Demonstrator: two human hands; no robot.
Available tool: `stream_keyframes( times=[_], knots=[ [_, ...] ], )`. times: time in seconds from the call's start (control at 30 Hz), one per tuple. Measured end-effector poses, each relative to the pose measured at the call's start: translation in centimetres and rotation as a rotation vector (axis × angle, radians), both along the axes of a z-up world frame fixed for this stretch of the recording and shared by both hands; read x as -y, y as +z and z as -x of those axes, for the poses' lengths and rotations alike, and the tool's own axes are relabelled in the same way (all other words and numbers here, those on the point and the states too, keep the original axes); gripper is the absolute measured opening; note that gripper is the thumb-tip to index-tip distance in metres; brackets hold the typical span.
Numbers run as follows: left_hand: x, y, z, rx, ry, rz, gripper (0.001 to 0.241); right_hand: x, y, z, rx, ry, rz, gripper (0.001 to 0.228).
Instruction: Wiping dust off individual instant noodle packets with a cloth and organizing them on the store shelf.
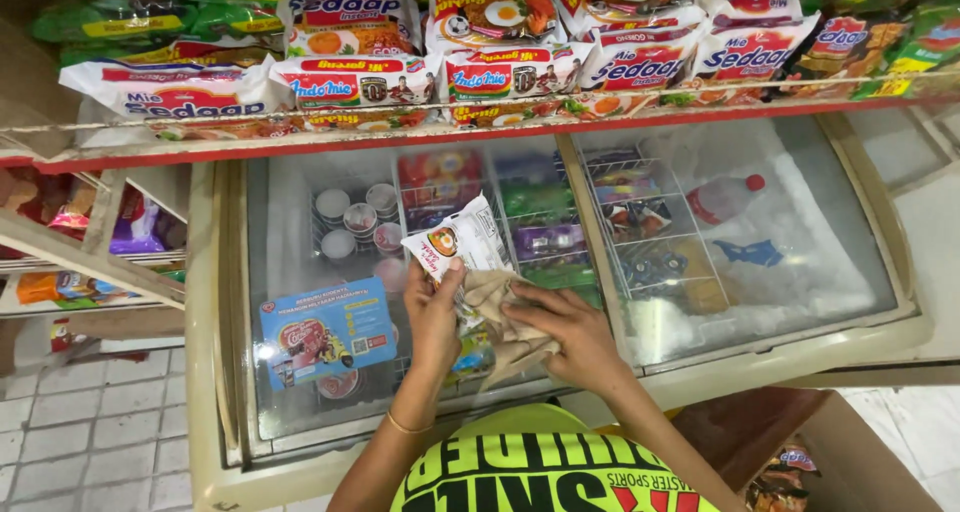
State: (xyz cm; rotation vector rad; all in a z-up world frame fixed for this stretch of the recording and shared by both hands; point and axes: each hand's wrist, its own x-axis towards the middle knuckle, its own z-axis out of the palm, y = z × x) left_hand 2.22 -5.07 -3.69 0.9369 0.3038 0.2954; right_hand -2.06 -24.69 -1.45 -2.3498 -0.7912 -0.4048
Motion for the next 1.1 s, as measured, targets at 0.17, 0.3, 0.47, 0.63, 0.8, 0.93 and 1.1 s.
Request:
stream_keyframes(
  times=[0.17, 0.3, 0.47, 0.63, 0.8, 0.93, 1.1],
  knots=[
    [-0.2, -1.4, -1.1, 0.042, -0.002, 0.307, 0.041, 0.6, 0.8, 0.0, -0.358, -0.131, -0.641, 0.047],
    [1.1, 1.9, 1.3, 0.297, -0.275, 0.108, 0.069, 1.1, -4.9, -0.9, -0.421, -0.325, -0.905, 0.036],
    [0.7, 7.0, 2.5, 0.549, -0.148, -0.614, 0.082, -0.3, -5.8, -1.4, -0.615, -0.566, -1.483, 0.011],
    [-0.6, 3.7, 1.5, 0.305, -0.406, -0.131, 0.09, -3.5, -0.9, -2.0, -0.491, -0.309, -1.422, 0.028],
    [-2.3, 4.8, 1.9, 0.265, -0.288, 0.048, 0.066, -1.3, -1.0, -4.2, -0.416, 0.105, -1.259, 0.037],
    [-3.4, 4.9, 1.9, 0.277, -0.256, 0.157, 0.065, -0.9, 3.3, -5.4, -0.376, 0.333, -1.004, 0.026],
    [-6.0, 5.3, 1.3, 0.237, -0.186, 0.257, 0.061, 1.1, 8.2, -3.0, -0.47, 0.431, -0.742, 0.025]
  ],
)
